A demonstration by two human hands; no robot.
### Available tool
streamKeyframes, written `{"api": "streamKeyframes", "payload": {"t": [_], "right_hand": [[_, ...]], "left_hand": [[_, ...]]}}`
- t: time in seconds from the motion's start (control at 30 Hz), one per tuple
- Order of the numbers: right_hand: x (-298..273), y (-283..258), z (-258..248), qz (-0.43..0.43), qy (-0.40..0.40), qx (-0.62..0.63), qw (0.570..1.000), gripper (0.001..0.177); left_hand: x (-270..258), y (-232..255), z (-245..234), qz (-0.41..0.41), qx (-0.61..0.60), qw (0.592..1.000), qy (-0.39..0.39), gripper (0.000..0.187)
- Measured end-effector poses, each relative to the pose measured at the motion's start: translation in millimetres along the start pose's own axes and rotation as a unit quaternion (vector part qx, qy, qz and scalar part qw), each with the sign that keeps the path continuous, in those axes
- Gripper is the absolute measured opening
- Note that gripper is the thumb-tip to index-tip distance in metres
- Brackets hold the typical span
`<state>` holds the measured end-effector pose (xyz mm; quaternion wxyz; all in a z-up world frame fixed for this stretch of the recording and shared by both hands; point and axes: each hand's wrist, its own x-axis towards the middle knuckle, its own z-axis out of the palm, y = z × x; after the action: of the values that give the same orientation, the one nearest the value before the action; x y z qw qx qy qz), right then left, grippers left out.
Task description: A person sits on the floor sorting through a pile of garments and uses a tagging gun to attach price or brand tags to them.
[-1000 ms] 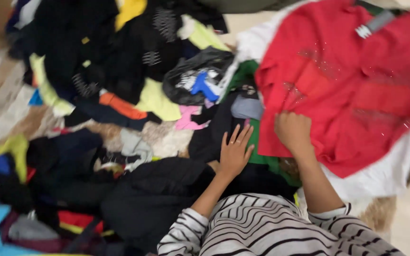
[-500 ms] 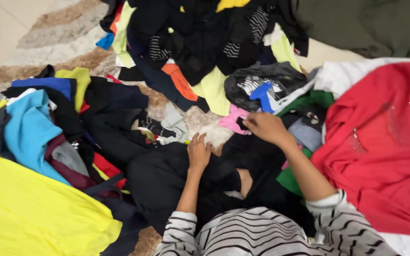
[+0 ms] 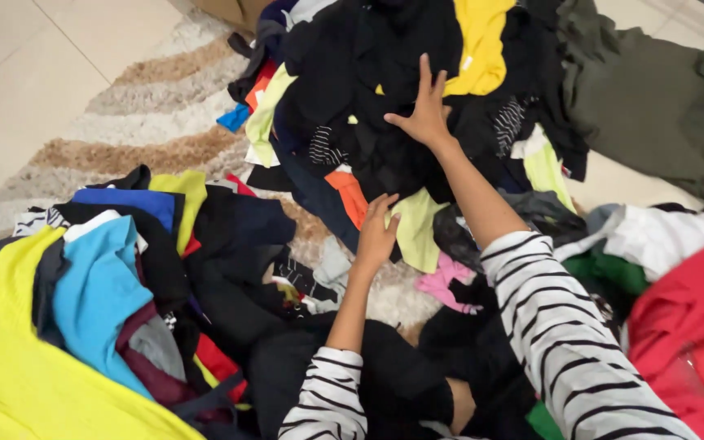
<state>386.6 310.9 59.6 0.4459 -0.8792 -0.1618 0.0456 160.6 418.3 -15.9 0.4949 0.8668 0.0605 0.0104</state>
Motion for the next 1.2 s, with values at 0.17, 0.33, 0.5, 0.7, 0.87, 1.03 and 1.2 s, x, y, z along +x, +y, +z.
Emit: {"api": "streamKeyframes", "payload": {"t": [0.17, 0.33, 0.5, 0.7, 0.87, 1.03, 1.2], "right_hand": [[31.5, 5.7, 16.3, 0.088, 0.148, -0.084, 0.981, 0.059], [32.7, 52.2, -3.7, 0.024, 0.228, 0.078, 0.970, 0.020], [-17.4, 40.7, -28.3, 0.011, 0.271, -0.049, 0.961, 0.023], [-136.0, 24.0, -2.0, -0.261, 0.276, -0.147, 0.913, 0.022], [-307.1, -53.3, 31.5, -0.319, 0.019, 0.138, 0.937, 0.014], [-442.2, -89.3, 20.9, -0.309, -0.105, 0.117, 0.938, 0.025], [-505.9, -59.1, 7.4, -0.211, -0.129, 0.219, 0.944, 0.032]], "left_hand": [[-4.3, 0.0, 6.9, 0.041, -0.097, 0.994, 0.010, 0.037], [-39.5, -4.2, 13.0, 0.005, -0.126, 0.992, -0.006, 0.032], [-53.0, 9.3, 7.6, -0.029, -0.157, 0.987, -0.001, 0.031], [-58.9, 23.2, 10.1, -0.068, -0.219, 0.973, 0.037, 0.031], [-56.2, 13.8, 7.7, -0.189, -0.684, 0.704, -0.042, 0.085], [-97.0, 28.4, 8.6, -0.215, -0.700, 0.671, -0.115, 0.085], [-165.4, 33.9, 0.9, -0.257, -0.676, 0.680, -0.122, 0.075]]}}
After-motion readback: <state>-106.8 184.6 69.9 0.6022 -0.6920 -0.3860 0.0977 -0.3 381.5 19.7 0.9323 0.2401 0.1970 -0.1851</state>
